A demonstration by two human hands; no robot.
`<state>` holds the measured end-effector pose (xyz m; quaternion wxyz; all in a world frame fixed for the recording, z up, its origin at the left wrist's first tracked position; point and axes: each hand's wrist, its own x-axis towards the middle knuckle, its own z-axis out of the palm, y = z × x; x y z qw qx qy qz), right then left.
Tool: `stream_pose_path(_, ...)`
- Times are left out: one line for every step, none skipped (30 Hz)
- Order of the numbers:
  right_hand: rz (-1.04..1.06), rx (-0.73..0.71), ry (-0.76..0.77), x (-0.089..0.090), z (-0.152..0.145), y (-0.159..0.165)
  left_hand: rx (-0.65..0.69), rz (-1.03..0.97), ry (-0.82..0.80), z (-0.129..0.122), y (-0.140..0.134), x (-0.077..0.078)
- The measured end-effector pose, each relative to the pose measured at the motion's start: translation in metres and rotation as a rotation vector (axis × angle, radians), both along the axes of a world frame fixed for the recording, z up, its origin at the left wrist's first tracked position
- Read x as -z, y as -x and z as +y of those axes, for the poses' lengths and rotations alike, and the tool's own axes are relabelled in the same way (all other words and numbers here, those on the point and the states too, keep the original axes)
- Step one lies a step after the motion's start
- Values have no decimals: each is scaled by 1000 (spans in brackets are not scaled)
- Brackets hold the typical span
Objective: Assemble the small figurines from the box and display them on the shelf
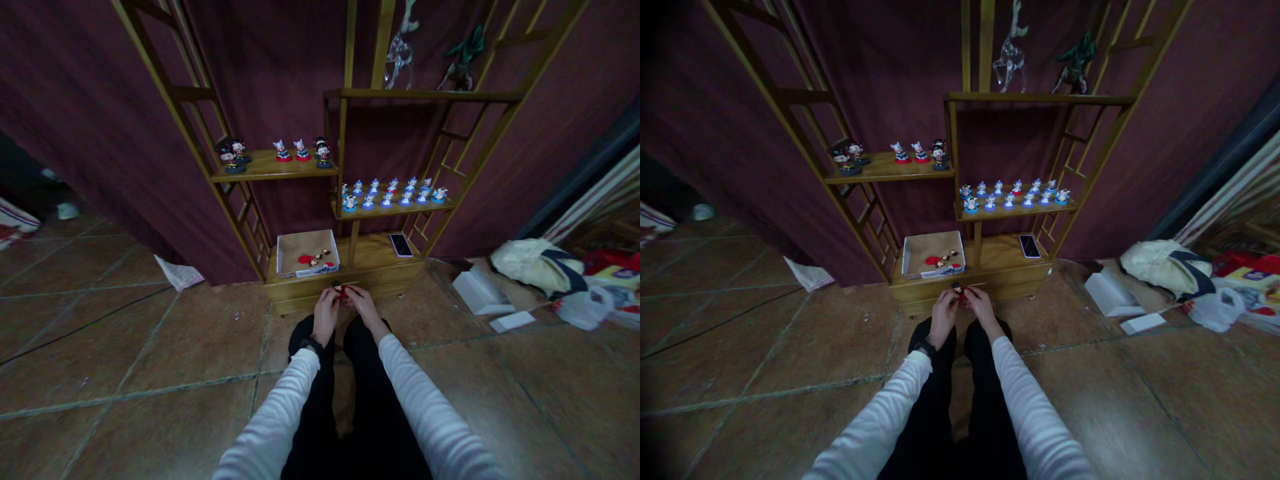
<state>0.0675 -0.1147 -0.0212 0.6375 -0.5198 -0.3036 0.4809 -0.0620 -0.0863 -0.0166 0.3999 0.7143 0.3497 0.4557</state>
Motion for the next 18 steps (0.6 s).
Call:
stream_pose_path(27, 0, 1, 0, 0, -1, -1, 47, -40, -1, 0, 0)
stream_pose_path(53, 9, 3, 0, 0, -1, -2, 81, -71, -2, 0, 1)
stream_pose_path(79, 20, 5, 1, -1, -2, -4, 96, -90, -1, -1, 2)
stream_pose_path(104, 35, 7, 1, 0, -3, -10, 92, -91, -1, -1, 4)
stream_pose_path(128, 51, 10, 2, 0, -4, -17, 73, -73, 0, -1, 6)
stream_pose_path(152, 65, 14, 2, 0, -5, -26, 41, -37, 2, -2, 9)
stream_pose_path(173, 77, 17, 3, 0, -5, -35, -4, 19, 3, -2, 11)
stream_pose_path(188, 84, 19, 3, 0, -6, -40, -60, 94, 5, -2, 12)
stream_pose_path(195, 82, 20, 3, -1, -6, -38, -121, 182, 7, -2, 13)
stream_pose_path(195, 73, 22, 2, -1, -7, -23, -179, 278, 9, -2, 14)
stream_pose_path(187, 57, 25, 2, -1, -7, 2, -230, 370, 11, -2, 13)
stream_pose_path(177, 41, 31, 1, -1, -6, 37, -270, 450, 13, -1, 13)
stream_pose_path(166, 22, 38, 1, -1, -6, 78, -297, 513, 15, -1, 12)
stream_pose_path(156, 7, 47, 0, -1, -5, 116, -316, 558, 17, 0, 11)
stream_pose_path(149, -4, 56, 0, -1, -5, 149, -328, 588, 18, 0, 10)
stream_pose_path(145, -12, 64, -1, 0, -4, 176, -336, 607, 19, 1, 10)
stream_pose_path(143, -18, 70, -1, 0, -4, 198, -342, 619, 19, 1, 9)
stream_pose_path(144, -22, 72, -1, 0, -4, 221, -346, 624, 20, 1, 9)
